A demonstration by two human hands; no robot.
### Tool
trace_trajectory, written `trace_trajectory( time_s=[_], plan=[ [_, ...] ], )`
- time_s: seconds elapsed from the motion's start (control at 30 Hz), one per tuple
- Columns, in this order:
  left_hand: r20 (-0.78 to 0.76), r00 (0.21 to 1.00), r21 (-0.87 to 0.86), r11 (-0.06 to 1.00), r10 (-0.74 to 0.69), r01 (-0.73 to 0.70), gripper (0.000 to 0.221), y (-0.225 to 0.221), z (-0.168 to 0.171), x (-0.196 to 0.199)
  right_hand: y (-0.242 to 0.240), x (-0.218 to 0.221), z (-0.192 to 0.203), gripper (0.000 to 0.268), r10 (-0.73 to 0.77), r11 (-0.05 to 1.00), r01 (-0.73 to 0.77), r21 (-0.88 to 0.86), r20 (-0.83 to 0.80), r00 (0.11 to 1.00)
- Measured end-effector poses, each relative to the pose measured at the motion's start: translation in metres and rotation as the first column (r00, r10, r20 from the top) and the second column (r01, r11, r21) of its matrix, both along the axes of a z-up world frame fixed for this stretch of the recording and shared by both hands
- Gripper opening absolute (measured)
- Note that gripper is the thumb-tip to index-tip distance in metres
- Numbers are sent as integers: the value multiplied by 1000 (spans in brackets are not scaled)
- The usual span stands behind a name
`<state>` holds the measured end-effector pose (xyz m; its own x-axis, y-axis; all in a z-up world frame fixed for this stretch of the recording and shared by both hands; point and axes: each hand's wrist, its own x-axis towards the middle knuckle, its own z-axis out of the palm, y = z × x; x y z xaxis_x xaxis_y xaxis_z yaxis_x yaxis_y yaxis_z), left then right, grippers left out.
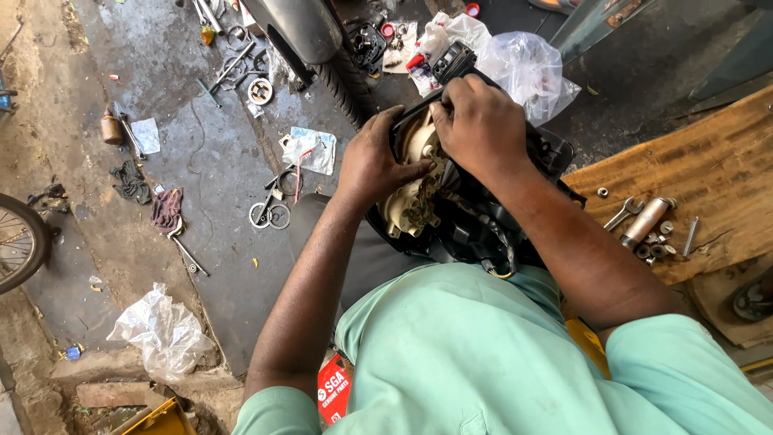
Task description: The recorder is assembling a motorcycle speedometer into its plastic housing, connecting wires, and using tools to secure parts.
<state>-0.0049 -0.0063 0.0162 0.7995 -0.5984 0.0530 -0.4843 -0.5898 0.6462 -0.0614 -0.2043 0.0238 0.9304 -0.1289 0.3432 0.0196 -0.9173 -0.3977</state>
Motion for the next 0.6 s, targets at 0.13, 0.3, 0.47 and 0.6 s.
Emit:
trace_trajectory(
  time_s=[0.13,0.3,0.47,0.6],
  plan=[
    [17,1000,-31,999,-12,13,94,0,-1,-5,1,-1,-10,23,4,999,-4,-38,-1,1000],
    [35,999,-14,1000,-23,24,94,-1,2,-3,-1,0,-5,19,15,1000,-14,16,-16,1000],
    [22,1000,-5,1000,-21,21,93,-3,8,-5,0,3,-2,24,-22,1000,21,-17,-100,995],
    [16,1000,21,1000,-13,13,94,-5,8,-5,-1,1,-1,24,-17,1000,17,-5,-80,997]
  ],
)
